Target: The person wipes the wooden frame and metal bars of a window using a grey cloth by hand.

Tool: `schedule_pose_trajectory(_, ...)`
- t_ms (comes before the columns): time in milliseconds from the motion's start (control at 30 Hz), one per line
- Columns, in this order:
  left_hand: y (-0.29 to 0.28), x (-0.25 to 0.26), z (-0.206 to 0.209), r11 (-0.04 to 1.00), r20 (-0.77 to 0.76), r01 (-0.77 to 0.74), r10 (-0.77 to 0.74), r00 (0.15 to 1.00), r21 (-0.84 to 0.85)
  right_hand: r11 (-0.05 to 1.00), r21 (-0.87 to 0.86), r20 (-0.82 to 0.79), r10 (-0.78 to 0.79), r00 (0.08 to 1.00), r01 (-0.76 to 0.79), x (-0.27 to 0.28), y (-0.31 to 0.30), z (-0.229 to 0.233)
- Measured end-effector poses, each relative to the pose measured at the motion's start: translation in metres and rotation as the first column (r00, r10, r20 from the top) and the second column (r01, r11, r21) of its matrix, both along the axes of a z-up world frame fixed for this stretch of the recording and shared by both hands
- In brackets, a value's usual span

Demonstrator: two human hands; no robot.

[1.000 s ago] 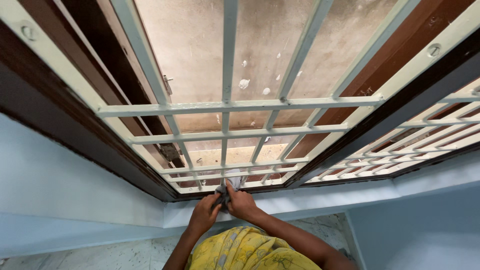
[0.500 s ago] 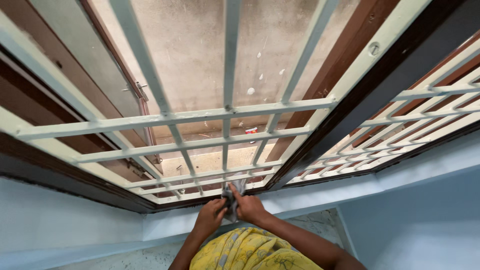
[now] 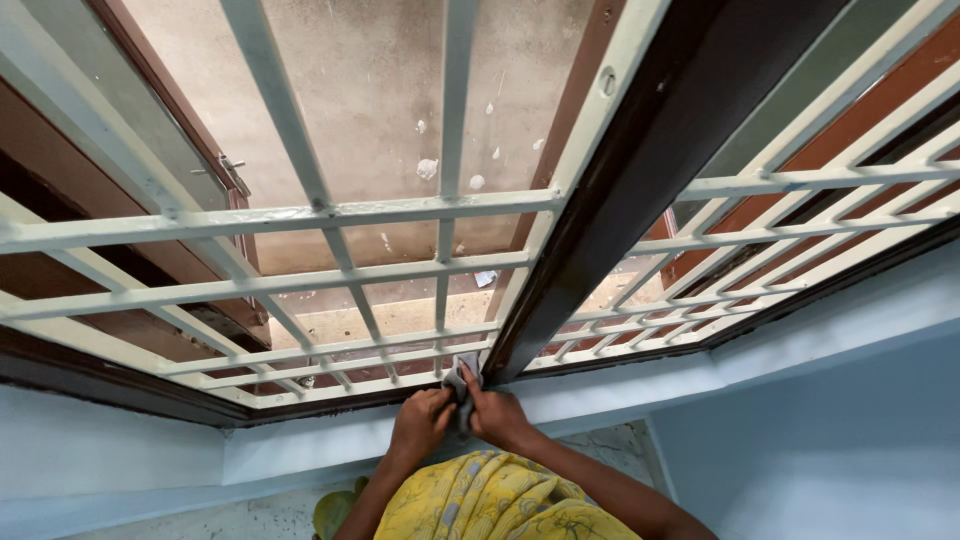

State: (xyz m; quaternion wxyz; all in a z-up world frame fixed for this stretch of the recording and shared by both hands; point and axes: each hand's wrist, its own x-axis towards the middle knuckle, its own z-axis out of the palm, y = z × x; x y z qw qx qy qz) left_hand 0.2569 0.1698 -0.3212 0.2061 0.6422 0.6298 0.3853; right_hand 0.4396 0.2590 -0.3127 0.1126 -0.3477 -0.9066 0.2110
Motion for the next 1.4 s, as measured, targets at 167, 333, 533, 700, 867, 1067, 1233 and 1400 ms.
schedule_pose_trajectory(167,-0.013,0.005,0.023,0.957,-0.099,-0.29,0.287,0.953,-0.014,0.971,-0.12,-0.201,0.179,0.963,-0.205,-0.001,-0.005,0.0)
schedule_pose_trajectory(333,-0.02,0.011,0.075,0.946,-0.132,-0.106,0.153,0.979,0.306,0.914,0.359,-0.325,0.313,0.892,-0.189,0.033,-0.028,0.056)
schedule_pose_trajectory(533,0.019,0.045,0.079,0.959,-0.132,0.067,-0.031,0.991,0.277,0.789,0.604,-0.361,0.147,0.921,0.111,0.038,-0.018,0.096)
schedule_pose_trajectory(700,0.038,0.045,0.035,0.982,-0.283,0.125,-0.08,0.956,0.144,0.726,0.648,-0.42,0.087,0.903,0.231,0.028,-0.01,0.065)
schedule_pose_trajectory(867,0.006,0.034,0.051,0.985,-0.281,0.166,-0.148,0.948,0.039,0.868,0.329,-0.547,-0.147,0.824,0.373,0.021,-0.037,0.056)
schedule_pose_trajectory(1067,-0.055,0.005,0.13,0.98,0.123,0.001,-0.026,0.992,0.197,0.895,-0.446,-0.595,-0.284,0.752,-0.015,0.053,-0.063,0.067)
schedule_pose_trajectory(1233,-0.071,-0.013,0.149,0.964,0.176,0.177,-0.213,0.961,0.199,0.811,-0.578,-0.507,-0.267,0.819,-0.094,0.035,-0.089,0.084)
schedule_pose_trajectory(1400,-0.098,-0.037,0.144,0.975,0.137,0.123,-0.15,0.979,0.185,0.962,-0.274,-0.364,-0.093,0.927,-0.011,0.005,-0.11,0.112)
